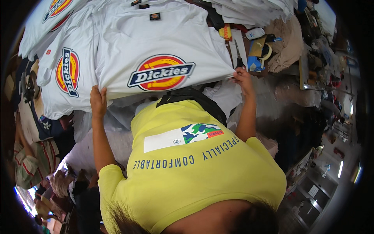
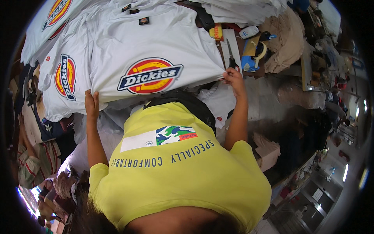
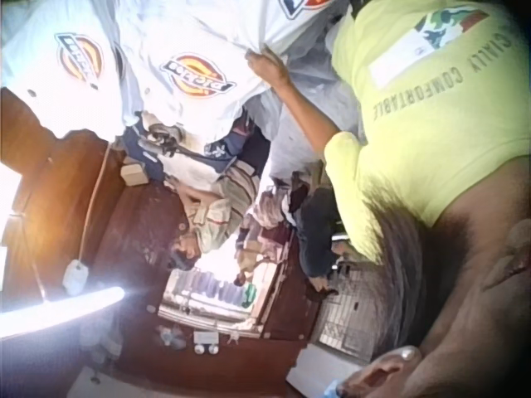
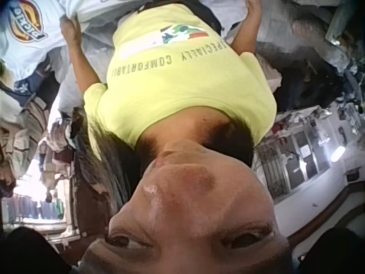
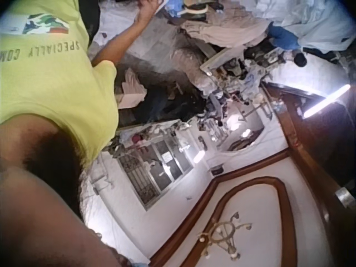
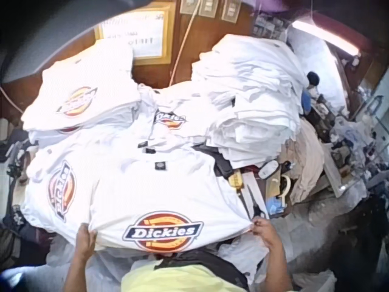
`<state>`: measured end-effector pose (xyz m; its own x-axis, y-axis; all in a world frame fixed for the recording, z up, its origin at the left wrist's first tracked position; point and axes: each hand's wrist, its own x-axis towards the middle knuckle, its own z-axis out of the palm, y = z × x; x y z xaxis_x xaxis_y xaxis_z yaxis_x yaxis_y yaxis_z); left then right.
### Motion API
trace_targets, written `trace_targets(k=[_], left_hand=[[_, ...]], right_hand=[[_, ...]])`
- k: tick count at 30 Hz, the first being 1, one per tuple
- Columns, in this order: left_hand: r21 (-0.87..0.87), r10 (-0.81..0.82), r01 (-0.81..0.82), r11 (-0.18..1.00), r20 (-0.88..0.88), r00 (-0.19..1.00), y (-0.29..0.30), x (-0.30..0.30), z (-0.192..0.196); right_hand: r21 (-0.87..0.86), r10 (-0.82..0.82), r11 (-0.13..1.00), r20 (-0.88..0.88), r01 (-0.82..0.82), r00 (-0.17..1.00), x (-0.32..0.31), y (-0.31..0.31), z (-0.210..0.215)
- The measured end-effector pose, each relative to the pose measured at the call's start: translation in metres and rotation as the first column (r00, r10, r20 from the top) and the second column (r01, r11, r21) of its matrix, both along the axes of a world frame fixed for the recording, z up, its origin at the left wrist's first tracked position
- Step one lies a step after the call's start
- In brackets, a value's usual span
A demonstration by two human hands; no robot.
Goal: The person picks up white t-shirts from a stack, smooths them out by hand to check for defects or labels, and then folds them and places them onto a separate stack.
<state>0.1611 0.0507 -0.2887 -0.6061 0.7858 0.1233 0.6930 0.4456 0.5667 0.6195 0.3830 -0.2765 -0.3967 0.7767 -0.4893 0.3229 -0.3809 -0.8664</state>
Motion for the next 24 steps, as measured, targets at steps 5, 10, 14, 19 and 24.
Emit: trace_targets(k=[5,10,14,19,24], left_hand=[[-0.043,0.004,-0.006,0.999,-0.054,0.999,-0.031,0.017,0.011],[-0.299,-0.112,0.064,0.952,-0.144,0.983,-0.035,0.026,-0.012],[-0.076,0.057,-0.061,0.995,-0.059,0.997,-0.003,0.021,-0.003],[0.184,0.258,-0.290,0.939,0.177,0.950,0.073,-0.021,-0.006],[0.046,0.180,-0.261,0.964,0.608,0.773,0.126,-0.057,-0.003]], right_hand=[[-0.058,-0.040,0.997,0.093,0.046,0.995,0.022,0.007,-0.003],[0.070,0.081,0.988,0.514,-0.136,0.854,0.005,-0.001,-0.019],[0.391,-0.009,0.815,0.746,-0.427,0.666,-0.010,0.011,-0.018],[0.550,0.045,0.794,0.371,-0.258,0.928,-0.095,0.068,-0.008],[0.197,0.021,0.980,-0.042,-0.012,0.999,-0.174,0.098,-0.007]])
